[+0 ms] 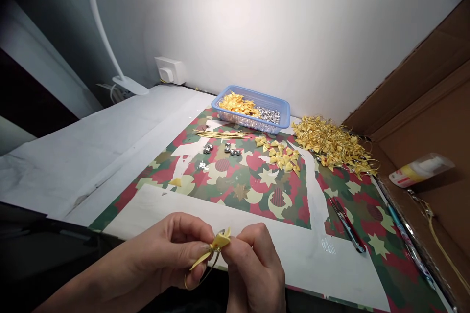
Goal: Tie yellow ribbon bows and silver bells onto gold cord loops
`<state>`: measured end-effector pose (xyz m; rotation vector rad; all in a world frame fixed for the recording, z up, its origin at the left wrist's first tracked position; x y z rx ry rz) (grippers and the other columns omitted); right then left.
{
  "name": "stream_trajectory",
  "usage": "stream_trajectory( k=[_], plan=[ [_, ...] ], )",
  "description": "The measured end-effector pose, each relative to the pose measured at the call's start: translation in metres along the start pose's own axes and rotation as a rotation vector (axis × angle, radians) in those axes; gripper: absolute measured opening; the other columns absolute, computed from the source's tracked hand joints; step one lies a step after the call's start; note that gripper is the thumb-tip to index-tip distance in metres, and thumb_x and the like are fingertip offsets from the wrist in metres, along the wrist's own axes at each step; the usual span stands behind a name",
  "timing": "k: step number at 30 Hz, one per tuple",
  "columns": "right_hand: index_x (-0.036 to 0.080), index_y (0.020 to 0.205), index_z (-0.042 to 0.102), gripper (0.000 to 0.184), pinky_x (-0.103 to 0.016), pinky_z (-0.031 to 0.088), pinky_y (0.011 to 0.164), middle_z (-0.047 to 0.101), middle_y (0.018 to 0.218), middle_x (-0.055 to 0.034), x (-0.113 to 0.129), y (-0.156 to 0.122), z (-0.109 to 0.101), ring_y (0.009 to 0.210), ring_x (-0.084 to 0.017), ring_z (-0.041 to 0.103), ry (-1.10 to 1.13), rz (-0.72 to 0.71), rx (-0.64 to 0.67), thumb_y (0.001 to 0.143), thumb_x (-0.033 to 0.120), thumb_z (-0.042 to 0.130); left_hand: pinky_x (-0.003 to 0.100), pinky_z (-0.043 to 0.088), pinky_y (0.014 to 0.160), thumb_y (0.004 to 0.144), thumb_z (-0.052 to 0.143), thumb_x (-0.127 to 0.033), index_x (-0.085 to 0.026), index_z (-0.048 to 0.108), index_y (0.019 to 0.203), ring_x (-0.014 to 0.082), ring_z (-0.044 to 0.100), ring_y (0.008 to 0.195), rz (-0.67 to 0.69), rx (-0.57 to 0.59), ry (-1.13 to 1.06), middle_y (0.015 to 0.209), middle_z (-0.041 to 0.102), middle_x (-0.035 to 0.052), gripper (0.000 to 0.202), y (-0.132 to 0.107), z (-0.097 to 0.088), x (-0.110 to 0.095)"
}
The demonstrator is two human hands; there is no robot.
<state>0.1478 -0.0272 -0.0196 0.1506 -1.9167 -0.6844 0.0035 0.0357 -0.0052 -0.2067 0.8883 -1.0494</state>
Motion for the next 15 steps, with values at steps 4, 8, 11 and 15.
stream_trajectory(
  k=[4, 8, 11, 15],
  plan=[
    [0.023, 0.096, 0.070, 0.027, -0.025, 0.033, 0.052, 0.040, 0.076, 0.0017, -0.0003, -0.0002, -0.0018, 0.062, -0.012, 0.040, 0.005, -0.011, 0.009, 0.096, 0.005, 0.049, 0.016, 0.054, 0.059, 0.071, 0.093, -0.020, -0.013, 0.082, 0.076, 0.0092, 0.067, 0.058, 0.028, 0.012, -0.003, 0.065, 0.076, 0.0041, 0.014, -0.0005, 0.0002, -0.0011],
    [0.023, 0.099, 0.070, 0.031, -0.025, 0.031, 0.051, 0.039, 0.077, 0.0015, -0.0031, -0.0006, -0.0026, 0.060, -0.012, 0.039, 0.018, -0.041, 0.015, 0.095, 0.003, 0.047, 0.016, 0.053, 0.058, 0.073, 0.092, -0.019, -0.014, 0.082, 0.076, 0.0089, 0.067, 0.057, 0.033, 0.028, -0.015, 0.062, 0.076, 0.0035, 0.012, 0.0001, -0.0009, -0.0010],
    [0.025, 0.105, 0.071, 0.036, -0.026, 0.029, 0.050, 0.038, 0.078, 0.0012, -0.0050, -0.0009, -0.0030, 0.060, -0.013, 0.038, 0.033, -0.079, 0.000, 0.093, 0.001, 0.046, 0.015, 0.052, 0.057, 0.073, 0.091, -0.020, -0.014, 0.082, 0.077, 0.0083, 0.066, 0.055, 0.045, 0.047, -0.012, 0.061, 0.076, 0.0035, 0.012, 0.0010, -0.0019, -0.0001],
    [0.025, 0.107, 0.070, 0.038, -0.026, 0.028, 0.049, 0.038, 0.079, 0.0007, -0.0082, -0.0017, -0.0033, 0.061, -0.012, 0.038, 0.048, -0.104, -0.007, 0.093, 0.000, 0.046, 0.014, 0.052, 0.056, 0.073, 0.091, -0.021, -0.014, 0.083, 0.077, 0.0083, 0.066, 0.055, 0.037, 0.065, -0.008, 0.062, 0.076, 0.0040, 0.012, 0.0013, -0.0023, 0.0010]
  ],
)
Point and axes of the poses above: each hand's wrist, its own y-axis towards the middle knuckle, its own z-axis out of the palm, x = y × z, the point moved 3 cm from there along y, towards the middle knuckle
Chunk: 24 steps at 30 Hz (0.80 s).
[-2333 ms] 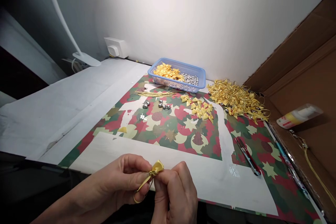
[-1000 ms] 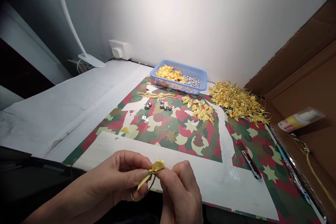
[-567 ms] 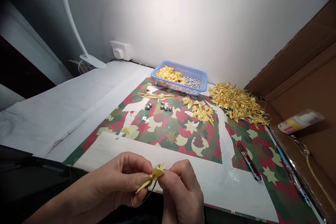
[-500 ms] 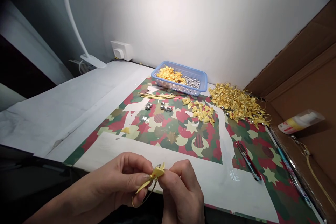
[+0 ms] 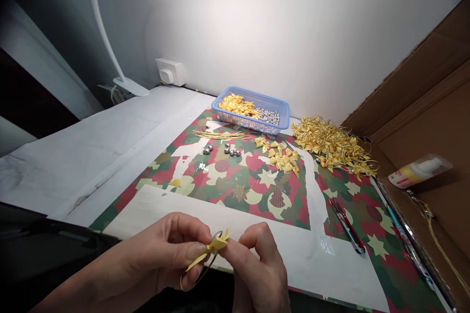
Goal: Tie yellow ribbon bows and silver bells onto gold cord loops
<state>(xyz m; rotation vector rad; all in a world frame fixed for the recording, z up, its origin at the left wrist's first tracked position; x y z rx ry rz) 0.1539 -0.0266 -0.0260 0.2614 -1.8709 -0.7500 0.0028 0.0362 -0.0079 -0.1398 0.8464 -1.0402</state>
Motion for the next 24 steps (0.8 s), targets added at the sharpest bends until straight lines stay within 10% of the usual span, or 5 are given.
stream_trajectory(
  k=[24],
  plan=[
    [0.023, 0.083, 0.059, 0.018, -0.022, 0.037, 0.052, 0.046, 0.074, 0.0015, -0.0010, -0.0032, 0.0017, 0.060, -0.012, 0.044, -0.143, 0.088, -0.002, 0.098, 0.014, 0.055, 0.016, 0.053, 0.061, 0.075, 0.090, -0.023, -0.013, 0.083, 0.079, 0.0085, 0.064, 0.061, 0.071, -0.034, 0.093, 0.065, 0.074, 0.0022, 0.013, -0.0005, 0.0035, -0.0018]
  ],
)
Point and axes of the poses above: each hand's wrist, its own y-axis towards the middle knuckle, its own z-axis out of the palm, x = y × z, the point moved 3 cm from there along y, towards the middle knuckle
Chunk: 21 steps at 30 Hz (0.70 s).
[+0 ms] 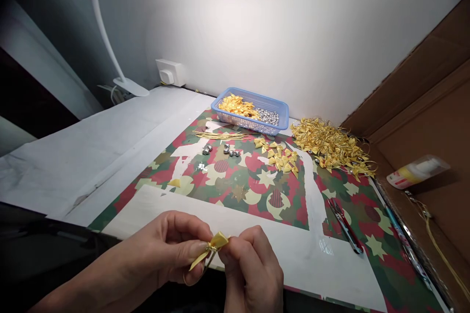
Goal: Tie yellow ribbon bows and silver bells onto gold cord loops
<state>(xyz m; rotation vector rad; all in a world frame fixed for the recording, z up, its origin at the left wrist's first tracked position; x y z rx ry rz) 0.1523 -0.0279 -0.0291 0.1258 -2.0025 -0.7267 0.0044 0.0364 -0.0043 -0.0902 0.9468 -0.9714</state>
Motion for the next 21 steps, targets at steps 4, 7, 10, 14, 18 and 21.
stream_trajectory(
  k=[4, 7, 10, 14, 18, 21],
  plan=[
    [0.023, 0.082, 0.057, 0.019, -0.022, 0.037, 0.053, 0.045, 0.074, 0.0017, 0.0000, -0.0011, 0.0006, 0.061, -0.012, 0.044, -0.005, 0.006, 0.001, 0.097, 0.013, 0.054, 0.016, 0.052, 0.062, 0.076, 0.089, -0.025, -0.013, 0.083, 0.079, 0.0088, 0.063, 0.062, 0.006, 0.001, 0.034, 0.065, 0.074, 0.0023, 0.014, 0.0000, -0.0004, 0.0005],
    [0.023, 0.082, 0.059, 0.020, -0.023, 0.036, 0.053, 0.046, 0.075, 0.0015, 0.0008, -0.0010, 0.0004, 0.061, -0.012, 0.045, 0.004, 0.010, 0.005, 0.097, 0.011, 0.054, 0.016, 0.052, 0.063, 0.076, 0.089, -0.027, -0.015, 0.084, 0.080, 0.0086, 0.063, 0.063, 0.010, 0.001, 0.036, 0.068, 0.075, 0.0022, 0.014, -0.0010, 0.0014, -0.0014],
    [0.024, 0.083, 0.061, 0.020, -0.023, 0.036, 0.052, 0.046, 0.074, 0.0017, 0.0015, -0.0008, -0.0002, 0.060, -0.013, 0.045, -0.003, 0.012, 0.000, 0.096, 0.010, 0.053, 0.015, 0.051, 0.063, 0.075, 0.090, -0.030, -0.017, 0.084, 0.078, 0.0080, 0.063, 0.064, 0.009, 0.005, 0.044, 0.069, 0.075, 0.0013, 0.015, -0.0023, 0.0038, -0.0038],
    [0.024, 0.086, 0.062, 0.019, -0.024, 0.035, 0.053, 0.046, 0.074, 0.0016, 0.0021, -0.0010, 0.0001, 0.060, -0.012, 0.045, -0.001, 0.014, 0.006, 0.097, 0.010, 0.053, 0.016, 0.052, 0.063, 0.075, 0.090, -0.030, -0.017, 0.084, 0.080, 0.0080, 0.063, 0.064, 0.005, -0.010, 0.058, 0.070, 0.075, 0.0010, 0.015, -0.0037, 0.0030, -0.0042],
    [0.023, 0.086, 0.062, 0.021, -0.024, 0.032, 0.052, 0.041, 0.073, 0.0024, 0.0036, 0.0004, 0.0002, 0.059, -0.012, 0.042, 0.014, -0.006, 0.005, 0.096, 0.008, 0.052, 0.015, 0.051, 0.060, 0.074, 0.091, -0.025, -0.016, 0.083, 0.079, 0.0083, 0.064, 0.062, 0.019, 0.005, 0.026, 0.066, 0.075, 0.0012, 0.013, -0.0034, 0.0012, -0.0023],
    [0.023, 0.091, 0.065, 0.022, -0.025, 0.030, 0.052, 0.040, 0.074, 0.0024, 0.0038, 0.0019, -0.0003, 0.059, -0.011, 0.040, 0.032, -0.017, 0.015, 0.096, 0.007, 0.051, 0.016, 0.053, 0.060, 0.074, 0.091, -0.023, -0.014, 0.083, 0.078, 0.0088, 0.064, 0.061, 0.010, 0.009, -0.008, 0.063, 0.073, 0.0013, 0.013, -0.0017, 0.0010, -0.0014]
  ],
)
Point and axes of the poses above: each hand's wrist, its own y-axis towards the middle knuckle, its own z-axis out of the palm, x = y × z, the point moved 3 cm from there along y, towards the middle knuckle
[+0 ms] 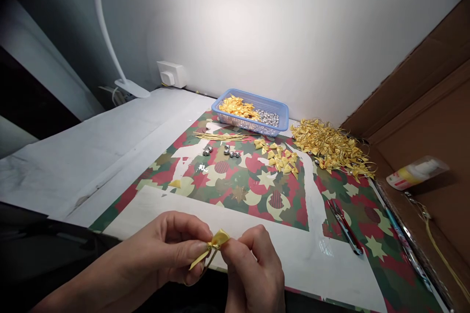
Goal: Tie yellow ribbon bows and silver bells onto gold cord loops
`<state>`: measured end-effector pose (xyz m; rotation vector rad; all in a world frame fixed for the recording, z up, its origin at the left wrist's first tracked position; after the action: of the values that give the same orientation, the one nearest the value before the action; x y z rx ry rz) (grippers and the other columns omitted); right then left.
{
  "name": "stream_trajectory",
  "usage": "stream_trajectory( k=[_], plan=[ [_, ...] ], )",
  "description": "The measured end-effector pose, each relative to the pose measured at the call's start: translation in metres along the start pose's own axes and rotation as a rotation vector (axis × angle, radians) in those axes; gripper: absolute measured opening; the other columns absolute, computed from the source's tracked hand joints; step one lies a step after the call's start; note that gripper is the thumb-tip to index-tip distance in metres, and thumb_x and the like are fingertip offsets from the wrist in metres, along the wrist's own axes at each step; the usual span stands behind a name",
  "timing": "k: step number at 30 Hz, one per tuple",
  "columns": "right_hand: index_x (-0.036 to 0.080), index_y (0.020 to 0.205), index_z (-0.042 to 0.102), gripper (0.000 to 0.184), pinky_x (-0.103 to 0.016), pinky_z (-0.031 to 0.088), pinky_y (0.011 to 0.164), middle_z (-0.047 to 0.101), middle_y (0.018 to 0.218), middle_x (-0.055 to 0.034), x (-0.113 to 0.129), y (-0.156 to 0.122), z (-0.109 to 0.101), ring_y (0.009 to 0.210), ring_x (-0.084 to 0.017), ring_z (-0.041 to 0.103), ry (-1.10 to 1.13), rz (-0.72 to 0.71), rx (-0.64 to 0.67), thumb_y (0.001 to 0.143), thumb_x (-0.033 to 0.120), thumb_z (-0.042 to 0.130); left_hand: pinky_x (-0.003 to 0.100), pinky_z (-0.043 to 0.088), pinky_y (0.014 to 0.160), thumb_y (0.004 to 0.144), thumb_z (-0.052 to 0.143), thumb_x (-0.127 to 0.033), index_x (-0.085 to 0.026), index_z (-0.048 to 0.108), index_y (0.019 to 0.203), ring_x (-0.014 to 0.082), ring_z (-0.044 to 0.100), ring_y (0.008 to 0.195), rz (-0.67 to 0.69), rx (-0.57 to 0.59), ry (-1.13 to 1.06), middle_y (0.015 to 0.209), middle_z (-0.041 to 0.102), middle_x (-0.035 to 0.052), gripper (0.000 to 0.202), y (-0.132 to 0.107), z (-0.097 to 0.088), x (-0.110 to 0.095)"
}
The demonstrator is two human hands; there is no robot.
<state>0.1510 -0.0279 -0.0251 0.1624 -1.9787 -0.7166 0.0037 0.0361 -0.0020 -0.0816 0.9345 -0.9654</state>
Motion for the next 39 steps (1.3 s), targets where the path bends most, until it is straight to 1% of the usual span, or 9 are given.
stream_trajectory(
  k=[9, 16, 21, 25, 28, 30, 32, 35, 39],
  plan=[
    [0.023, 0.095, 0.068, 0.026, -0.024, 0.027, 0.047, 0.039, 0.074, 0.0021, -0.003, 0.000, -0.001, 0.056, -0.010, 0.038, 0.002, -0.066, -0.017, 0.095, 0.006, 0.049, 0.015, 0.053, 0.059, 0.072, 0.092, -0.023, -0.014, 0.083, 0.077, 0.0086, 0.065, 0.060, -0.021, -0.008, -0.029, 0.063, 0.074, 0.0018, 0.014, 0.002, 0.002, 0.000],
    [0.024, 0.106, 0.068, 0.033, -0.026, 0.026, 0.049, 0.036, 0.076, 0.0016, -0.004, 0.000, 0.001, 0.059, -0.012, 0.037, 0.024, -0.096, -0.004, 0.093, 0.003, 0.047, 0.015, 0.053, 0.059, 0.073, 0.091, -0.022, -0.014, 0.082, 0.079, 0.0089, 0.066, 0.060, -0.014, 0.004, -0.027, 0.064, 0.076, 0.0026, 0.014, -0.001, -0.001, -0.001],
    [0.024, 0.108, 0.068, 0.033, -0.026, 0.027, 0.050, 0.036, 0.077, 0.0014, -0.003, 0.001, -0.001, 0.060, -0.012, 0.037, 0.006, -0.113, 0.002, 0.092, 0.003, 0.048, 0.017, 0.053, 0.061, 0.073, 0.091, -0.021, -0.013, 0.082, 0.079, 0.0093, 0.066, 0.061, -0.046, -0.019, -0.012, 0.064, 0.075, 0.0022, 0.014, -0.002, -0.002, -0.003],
    [0.025, 0.098, 0.069, 0.026, -0.025, 0.031, 0.048, 0.040, 0.074, 0.0016, 0.000, 0.004, -0.001, 0.058, -0.011, 0.041, -0.021, -0.084, -0.002, 0.095, 0.006, 0.053, 0.016, 0.052, 0.060, 0.071, 0.093, -0.021, -0.013, 0.082, 0.078, 0.0087, 0.065, 0.059, -0.049, -0.004, -0.029, 0.063, 0.074, 0.0025, 0.015, 0.000, -0.001, 0.001],
    [0.025, 0.094, 0.066, 0.016, -0.024, 0.045, 0.054, 0.057, 0.075, 0.0003, 0.002, 0.005, -0.002, 0.062, -0.013, 0.055, -0.004, -0.049, -0.025, 0.096, 0.011, 0.059, 0.017, 0.051, 0.059, 0.068, 0.094, -0.023, -0.014, 0.082, 0.075, 0.0079, 0.063, 0.057, -0.005, -0.010, -0.031, 0.063, 0.073, 0.0013, 0.017, 0.002, -0.001, 0.002],
    [0.027, 0.103, 0.066, 0.017, -0.026, 0.054, 0.062, 0.070, 0.081, -0.0011, 0.003, 0.005, -0.005, 0.068, -0.017, 0.067, -0.026, -0.019, -0.065, 0.095, 0.013, 0.061, 0.017, 0.051, 0.060, 0.069, 0.093, -0.026, -0.015, 0.082, 0.075, 0.0084, 0.064, 0.059, 0.057, -0.046, 0.014, 0.066, 0.074, 0.0007, 0.017, 0.002, -0.001, -0.001],
    [0.028, 0.115, 0.066, 0.024, -0.028, 0.059, 0.065, 0.077, 0.086, -0.0021, 0.004, 0.006, -0.010, 0.071, -0.019, 0.073, -0.116, 0.016, -0.110, 0.094, 0.015, 0.062, 0.017, 0.051, 0.064, 0.072, 0.092, -0.027, -0.016, 0.083, 0.076, 0.0098, 0.065, 0.065, 0.132, -0.098, 0.104, 0.071, 0.075, 0.0007, 0.015, 0.001, -0.001, -0.006],
    [0.029, 0.114, 0.066, 0.027, -0.027, 0.057, 0.062, 0.076, 0.085, -0.0020, 0.013, 0.012, -0.017, 0.068, -0.018, 0.073, -0.224, -0.058, -0.144, 0.094, 0.012, 0.059, 0.017, 0.049, 0.064, 0.075, 0.089, -0.027, -0.018, 0.083, 0.077, 0.0103, 0.062, 0.066, 0.195, -0.139, 0.244, 0.069, 0.074, -0.0002, 0.011, -0.001, 0.002, -0.012],
    [0.026, 0.096, 0.066, 0.014, -0.022, 0.050, 0.056, 0.066, 0.083, -0.0024, 0.026, 0.025, -0.016, 0.065, -0.013, 0.063, -0.283, -0.217, -0.028, 0.093, 0.014, 0.061, 0.021, 0.049, 0.063, 0.077, 0.084, -0.024, -0.017, 0.082, 0.076, 0.0131, 0.060, 0.065, 0.275, -0.187, 0.404, 0.067, 0.073, 0.0007, 0.008, -0.003, 0.005, -0.010]
  ],
)
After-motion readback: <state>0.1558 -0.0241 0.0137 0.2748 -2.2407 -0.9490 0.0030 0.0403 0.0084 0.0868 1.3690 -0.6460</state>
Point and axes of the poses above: each hand's wrist, its own y-axis towards the middle knuckle, its own z-axis out of the palm, x = y × z, the point moved 3 cm from there along y, towards the middle knuckle
